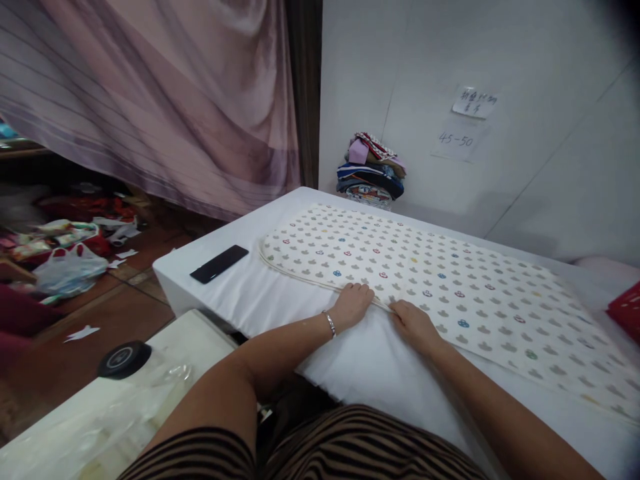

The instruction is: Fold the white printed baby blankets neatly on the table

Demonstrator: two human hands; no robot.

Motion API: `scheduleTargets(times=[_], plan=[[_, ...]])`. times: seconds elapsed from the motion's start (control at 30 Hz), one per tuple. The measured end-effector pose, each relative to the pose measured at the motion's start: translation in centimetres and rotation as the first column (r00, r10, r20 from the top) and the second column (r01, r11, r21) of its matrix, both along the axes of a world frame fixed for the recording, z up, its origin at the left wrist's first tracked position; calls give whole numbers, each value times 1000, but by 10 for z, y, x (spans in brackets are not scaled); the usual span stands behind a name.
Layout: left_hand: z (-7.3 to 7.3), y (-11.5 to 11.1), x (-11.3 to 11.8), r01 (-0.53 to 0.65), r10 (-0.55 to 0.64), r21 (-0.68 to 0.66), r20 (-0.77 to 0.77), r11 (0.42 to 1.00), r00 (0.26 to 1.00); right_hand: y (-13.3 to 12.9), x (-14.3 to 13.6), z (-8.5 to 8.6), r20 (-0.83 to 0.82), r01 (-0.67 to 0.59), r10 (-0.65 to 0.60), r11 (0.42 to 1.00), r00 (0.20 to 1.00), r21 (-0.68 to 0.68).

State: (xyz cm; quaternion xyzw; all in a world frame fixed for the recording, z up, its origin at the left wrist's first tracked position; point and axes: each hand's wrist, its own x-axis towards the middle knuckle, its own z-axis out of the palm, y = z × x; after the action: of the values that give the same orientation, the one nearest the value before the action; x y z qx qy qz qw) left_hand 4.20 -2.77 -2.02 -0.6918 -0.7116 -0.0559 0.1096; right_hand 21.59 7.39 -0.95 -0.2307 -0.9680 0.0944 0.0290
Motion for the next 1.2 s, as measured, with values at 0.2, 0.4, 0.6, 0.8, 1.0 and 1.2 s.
scheduleTargets(times=[0.2,0.4,0.6,0.8,1.0,1.2], plan=[[1,-12,-7,98,-97,23,-28,995,995,-10,-13,0,75,-85,71,973,995,215],[0,-14,-9,88,-88,-2,21,996,996,-21,-35,-5,51,-132,123,946,991,297],[1,-16,-16,-13,13,-2,66,1000,998,-20,-38,-2,5,-73,73,988,997,138],[1,-17,-27,-88,88,-3,68,996,994,-14,-34,2,-81,-48,43,997,996,-62],[7,-20,-40,-168,171,-54,56,984,984,-12,-34,2,-89,-63,53,991,995,-117],[10,-33,-53,-92,94,-93,19,991,995,-16,-39,7,5,-123,124,992,992,-16]])
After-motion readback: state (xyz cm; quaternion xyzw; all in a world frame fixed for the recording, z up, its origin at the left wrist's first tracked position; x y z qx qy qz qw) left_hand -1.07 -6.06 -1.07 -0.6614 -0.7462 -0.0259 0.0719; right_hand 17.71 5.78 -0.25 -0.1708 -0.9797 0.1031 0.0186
